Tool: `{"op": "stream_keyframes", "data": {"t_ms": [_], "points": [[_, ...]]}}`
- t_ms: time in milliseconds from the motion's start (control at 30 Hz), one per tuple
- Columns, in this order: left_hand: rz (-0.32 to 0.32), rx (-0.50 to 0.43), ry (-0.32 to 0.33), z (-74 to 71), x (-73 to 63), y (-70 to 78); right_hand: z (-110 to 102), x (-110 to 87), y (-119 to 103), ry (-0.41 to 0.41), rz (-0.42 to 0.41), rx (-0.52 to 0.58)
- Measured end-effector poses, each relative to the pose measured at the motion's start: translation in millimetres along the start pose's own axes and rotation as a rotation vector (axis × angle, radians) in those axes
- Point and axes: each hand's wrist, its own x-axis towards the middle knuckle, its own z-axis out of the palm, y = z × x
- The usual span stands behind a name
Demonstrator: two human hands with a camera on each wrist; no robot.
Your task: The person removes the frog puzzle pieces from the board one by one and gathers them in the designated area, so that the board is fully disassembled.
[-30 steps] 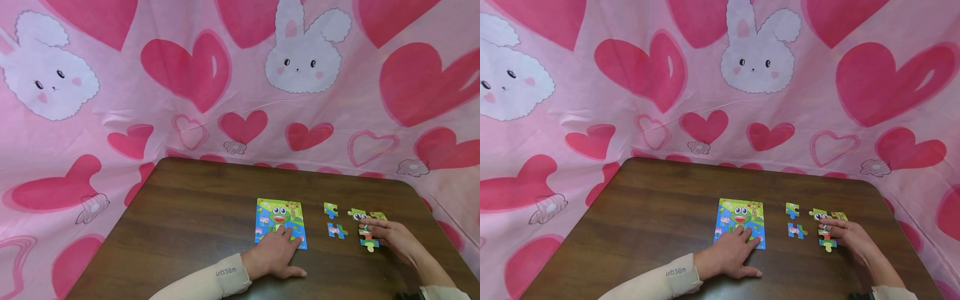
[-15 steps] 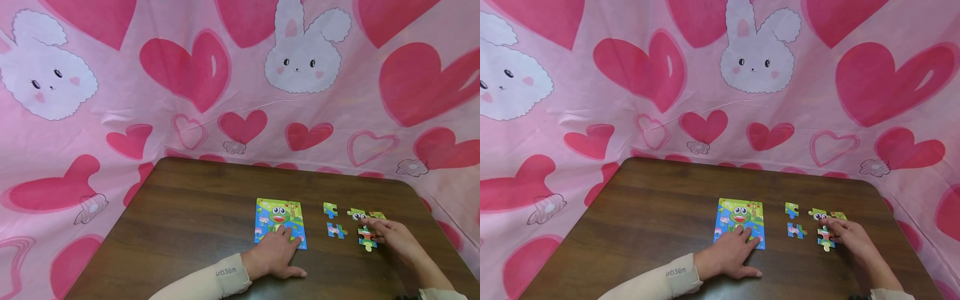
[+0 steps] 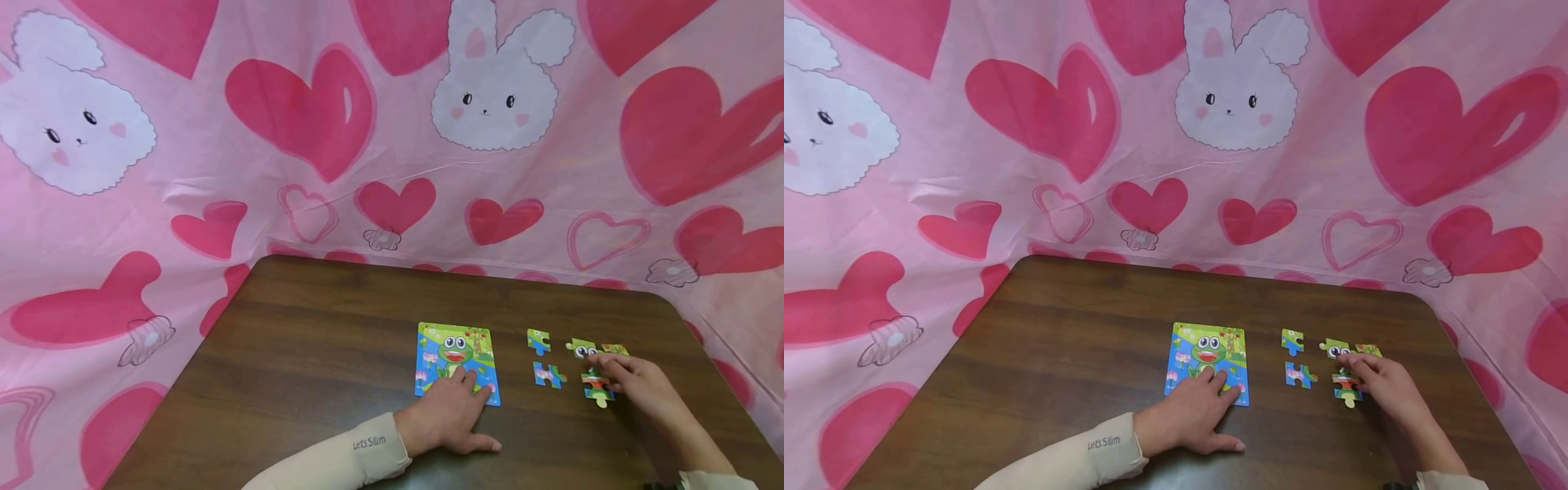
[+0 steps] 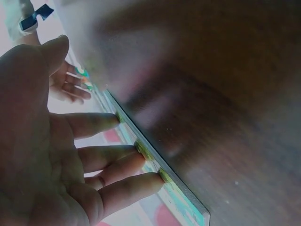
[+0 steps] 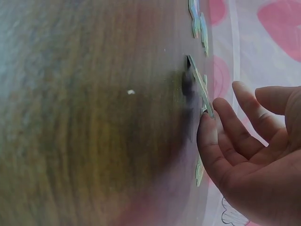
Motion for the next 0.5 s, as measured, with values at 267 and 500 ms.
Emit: {"op": "stream_keyframes", "data": {"t_ms": [267,500], "points": [[-0.001,0.004,-0.004,-1.9,-1.4,0.6,-0.4,-0.6,-1.6,-0.011,-0.016,0.021],[0.003,-0.003,-0.007,-1.8,-0.2,0.0,-1.7,0.6,-1.7,-0.002,-0.046,0.021]]}}
